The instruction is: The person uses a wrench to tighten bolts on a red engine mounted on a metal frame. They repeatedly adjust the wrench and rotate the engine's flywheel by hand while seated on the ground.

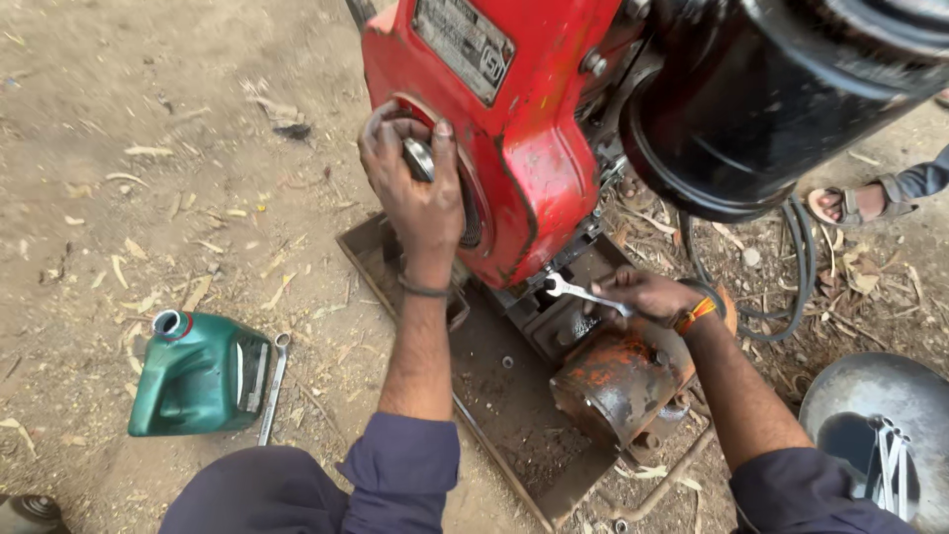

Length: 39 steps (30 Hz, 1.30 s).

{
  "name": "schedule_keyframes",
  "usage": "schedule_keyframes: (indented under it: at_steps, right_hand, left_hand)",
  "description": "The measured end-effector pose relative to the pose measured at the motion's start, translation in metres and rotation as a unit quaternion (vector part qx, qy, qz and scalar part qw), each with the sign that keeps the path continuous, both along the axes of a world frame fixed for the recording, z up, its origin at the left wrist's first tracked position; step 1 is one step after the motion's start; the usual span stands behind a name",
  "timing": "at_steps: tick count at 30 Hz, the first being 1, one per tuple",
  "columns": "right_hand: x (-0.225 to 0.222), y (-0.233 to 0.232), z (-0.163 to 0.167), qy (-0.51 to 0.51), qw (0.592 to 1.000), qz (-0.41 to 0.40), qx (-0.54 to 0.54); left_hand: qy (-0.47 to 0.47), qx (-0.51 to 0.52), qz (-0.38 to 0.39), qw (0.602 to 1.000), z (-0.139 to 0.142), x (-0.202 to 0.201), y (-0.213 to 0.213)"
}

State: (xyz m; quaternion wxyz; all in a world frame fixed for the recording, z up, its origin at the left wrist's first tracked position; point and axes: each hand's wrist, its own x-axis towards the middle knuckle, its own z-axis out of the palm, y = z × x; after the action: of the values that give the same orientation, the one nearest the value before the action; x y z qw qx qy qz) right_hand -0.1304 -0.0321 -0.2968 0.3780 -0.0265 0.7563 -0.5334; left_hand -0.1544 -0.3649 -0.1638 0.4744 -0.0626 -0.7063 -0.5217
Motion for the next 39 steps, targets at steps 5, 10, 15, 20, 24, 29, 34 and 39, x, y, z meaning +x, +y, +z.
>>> schedule_keyframes:
  at_steps: [5,10,15,20,24,29,34,39]
  right_hand:
    - [-0.009,-0.007,-0.004,0.040,0.990,-0.101,0.093]
    - [-0.015,-0.020,0.004,0.033,0.995,-0.065,0.066]
    - [0.009,-0.057,0.005,-0.018,0.996,-0.071,0.059]
    - [0.031,-0.087,-0.026,0.005,0.974,-0.216,-0.072]
    - [0.022,-0.080,-0.055,-0.040,0.971,-0.198,-0.131]
    - [0.020,-0.069,-0.074,-0.097,0.963,-0.245,-0.059]
    - [0.039,-0.055,-0.062,-0.322,0.883,-0.112,-0.323]
    - [0.024,-0.065,-0.053,-0.368,0.889,-0.015,-0.272]
  left_hand:
    - [-0.027,0.010,-0.021,0.999,-0.030,-0.008,-0.005]
    - [-0.016,0.017,-0.024,0.999,-0.030,-0.010,-0.003]
    - [-0.019,0.059,-0.064,0.996,-0.026,-0.008,-0.002]
    - [-0.013,0.075,-0.075,0.994,-0.026,-0.007,-0.001]
    - [-0.007,0.066,-0.056,0.996,-0.019,-0.005,-0.001]
    - [-0.030,0.032,-0.034,0.998,-0.012,-0.007,-0.007]
    - [-0.046,-0.110,0.011,0.993,-0.023,-0.019,-0.027]
    - [0.001,-0.224,-0.087,0.971,-0.037,-0.031,-0.052]
